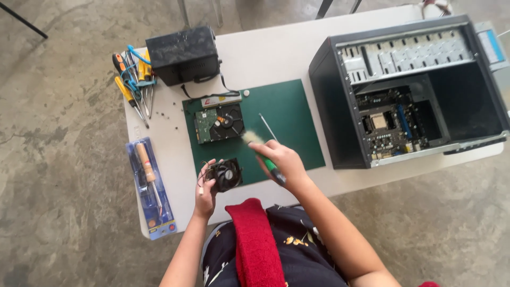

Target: Brushing dust off a CPU cooler and a hard drive before working on the internal components of a computer case.

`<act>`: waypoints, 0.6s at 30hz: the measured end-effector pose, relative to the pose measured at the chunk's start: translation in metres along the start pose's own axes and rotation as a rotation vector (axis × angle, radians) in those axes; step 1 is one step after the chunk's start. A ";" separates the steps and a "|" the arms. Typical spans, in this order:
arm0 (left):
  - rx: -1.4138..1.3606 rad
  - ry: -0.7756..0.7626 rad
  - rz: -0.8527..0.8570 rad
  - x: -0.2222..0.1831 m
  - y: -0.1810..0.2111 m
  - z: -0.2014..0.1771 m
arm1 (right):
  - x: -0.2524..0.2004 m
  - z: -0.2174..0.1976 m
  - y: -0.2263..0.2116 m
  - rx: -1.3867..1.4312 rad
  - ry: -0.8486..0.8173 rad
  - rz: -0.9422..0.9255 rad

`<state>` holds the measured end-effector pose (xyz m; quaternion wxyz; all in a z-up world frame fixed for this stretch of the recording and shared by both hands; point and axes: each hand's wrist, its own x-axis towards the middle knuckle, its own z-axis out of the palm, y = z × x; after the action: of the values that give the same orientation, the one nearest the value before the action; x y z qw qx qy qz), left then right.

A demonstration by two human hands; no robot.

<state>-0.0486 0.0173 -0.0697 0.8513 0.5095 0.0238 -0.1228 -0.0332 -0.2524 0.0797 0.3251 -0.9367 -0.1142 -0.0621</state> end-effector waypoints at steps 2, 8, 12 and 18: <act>-0.043 0.012 -0.011 0.005 0.004 0.006 | 0.000 -0.001 -0.002 0.205 0.064 0.073; -0.088 0.036 -0.100 0.012 0.005 0.015 | -0.023 -0.010 -0.012 0.173 0.053 0.022; -0.232 0.074 -0.235 0.007 0.005 0.016 | -0.036 -0.029 -0.032 0.170 0.278 0.007; -0.142 0.177 -0.190 0.050 -0.070 -0.025 | -0.082 -0.017 -0.054 0.101 0.313 -0.342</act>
<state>-0.0146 -0.0013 -0.1504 0.8645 0.4522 0.1555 -0.1552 -0.1266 -0.2359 0.1092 0.3701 -0.8652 -0.2226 -0.2549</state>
